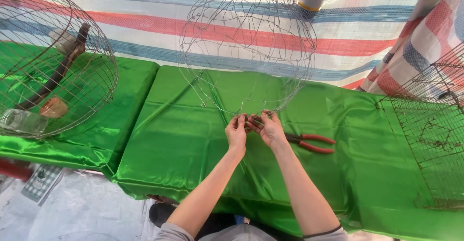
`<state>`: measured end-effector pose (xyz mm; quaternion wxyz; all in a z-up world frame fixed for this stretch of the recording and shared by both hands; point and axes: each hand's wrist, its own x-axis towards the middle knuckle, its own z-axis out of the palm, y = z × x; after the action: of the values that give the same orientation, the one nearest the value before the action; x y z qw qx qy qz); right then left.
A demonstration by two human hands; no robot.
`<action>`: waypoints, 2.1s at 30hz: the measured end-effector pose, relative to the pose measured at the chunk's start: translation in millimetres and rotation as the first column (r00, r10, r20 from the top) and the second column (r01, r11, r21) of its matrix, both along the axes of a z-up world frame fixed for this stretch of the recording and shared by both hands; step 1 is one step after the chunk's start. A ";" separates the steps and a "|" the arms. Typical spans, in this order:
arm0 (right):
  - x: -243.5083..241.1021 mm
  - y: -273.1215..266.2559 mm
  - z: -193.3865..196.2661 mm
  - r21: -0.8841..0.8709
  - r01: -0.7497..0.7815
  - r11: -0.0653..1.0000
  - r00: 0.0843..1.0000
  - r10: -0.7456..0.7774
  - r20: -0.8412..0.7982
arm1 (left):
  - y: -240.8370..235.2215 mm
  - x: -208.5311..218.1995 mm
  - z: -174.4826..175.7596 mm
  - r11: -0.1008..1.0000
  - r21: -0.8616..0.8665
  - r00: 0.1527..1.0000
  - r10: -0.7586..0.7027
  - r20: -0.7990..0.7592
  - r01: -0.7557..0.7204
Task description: Manually assembling a wire cage by twisting wire ends together and using pliers to secure the joints.
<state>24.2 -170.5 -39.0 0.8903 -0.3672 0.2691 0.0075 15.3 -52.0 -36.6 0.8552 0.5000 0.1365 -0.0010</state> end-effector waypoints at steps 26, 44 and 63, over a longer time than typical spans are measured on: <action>5.2 -7.4 -41.0 -0.086 0.054 0.995 0.983 -0.038 0.178 | 36.7 96.2 184.0 -0.291 0.955 0.597 -0.756 -0.268 0.059; 5.1 -1.5 -45.1 -0.088 0.083 0.993 0.979 -0.065 0.194 | 11.7 130.3 157.0 -0.283 0.778 0.139 -0.894 -0.425 0.560; -7.8 7.3 -15.0 0.044 0.070 0.997 0.982 -0.077 0.172 | 16.3 114.7 163.0 -0.072 0.821 0.227 -0.944 -0.239 0.566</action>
<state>16.4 -163.2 -54.1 0.9169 -0.3392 0.2038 -0.0522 130.0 -35.7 126.4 0.3607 0.7811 -0.3862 -0.3326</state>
